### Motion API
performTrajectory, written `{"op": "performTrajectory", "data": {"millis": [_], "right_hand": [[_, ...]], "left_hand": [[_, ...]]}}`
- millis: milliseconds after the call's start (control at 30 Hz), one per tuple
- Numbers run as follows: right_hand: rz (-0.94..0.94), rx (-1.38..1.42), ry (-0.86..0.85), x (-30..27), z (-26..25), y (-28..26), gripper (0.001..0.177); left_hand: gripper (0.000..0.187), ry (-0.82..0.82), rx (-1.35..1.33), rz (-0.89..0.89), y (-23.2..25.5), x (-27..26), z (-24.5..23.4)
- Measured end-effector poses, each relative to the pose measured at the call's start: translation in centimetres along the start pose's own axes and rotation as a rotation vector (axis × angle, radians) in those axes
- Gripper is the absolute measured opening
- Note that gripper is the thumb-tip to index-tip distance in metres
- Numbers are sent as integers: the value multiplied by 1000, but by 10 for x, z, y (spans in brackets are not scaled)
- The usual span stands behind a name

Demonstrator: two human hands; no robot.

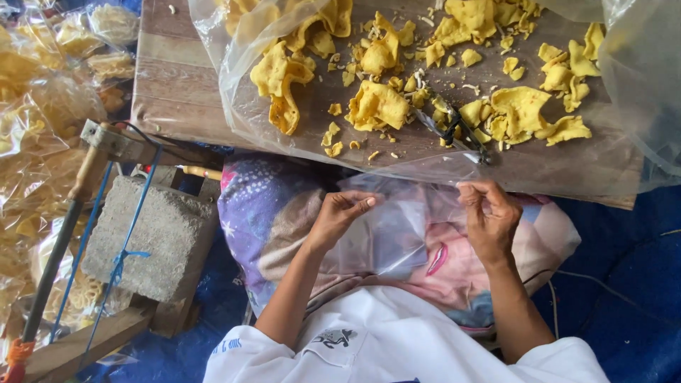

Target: Manually packing yellow snacks into plastic bags and sealing them using a heat sealer.

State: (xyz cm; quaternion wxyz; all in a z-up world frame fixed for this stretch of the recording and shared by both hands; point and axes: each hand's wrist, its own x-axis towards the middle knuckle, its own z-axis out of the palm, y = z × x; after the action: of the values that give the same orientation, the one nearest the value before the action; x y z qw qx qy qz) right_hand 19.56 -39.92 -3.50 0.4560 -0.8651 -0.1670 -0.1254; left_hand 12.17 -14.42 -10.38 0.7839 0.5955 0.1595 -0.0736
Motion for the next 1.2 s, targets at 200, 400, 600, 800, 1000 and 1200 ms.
{"op": "performTrajectory", "data": {"millis": [200, 400, 600, 800, 1000, 1200], "right_hand": [[-109, 32, -53, 17, 14, -7, 14], [-238, -425, -160, 83, 19, -8, 40], [-201, -610, -290, 107, 34, 42, 55], [-150, -552, -338, 116, 33, 58, 57], [-197, -406, -365, 134, 8, 41, 50], [-62, -230, -647, 138, 8, -9, 63]], "left_hand": [[15, 180, -193, 102, 1, -7, -4], [21, 481, -379, 100, -17, -2, -37], [27, 464, -704, -77, -40, -10, -71], [23, 334, -919, -95, -43, -13, -79], [25, 221, -952, -70, -34, -10, -83], [30, 292, -825, -86, -40, -13, -89]]}}
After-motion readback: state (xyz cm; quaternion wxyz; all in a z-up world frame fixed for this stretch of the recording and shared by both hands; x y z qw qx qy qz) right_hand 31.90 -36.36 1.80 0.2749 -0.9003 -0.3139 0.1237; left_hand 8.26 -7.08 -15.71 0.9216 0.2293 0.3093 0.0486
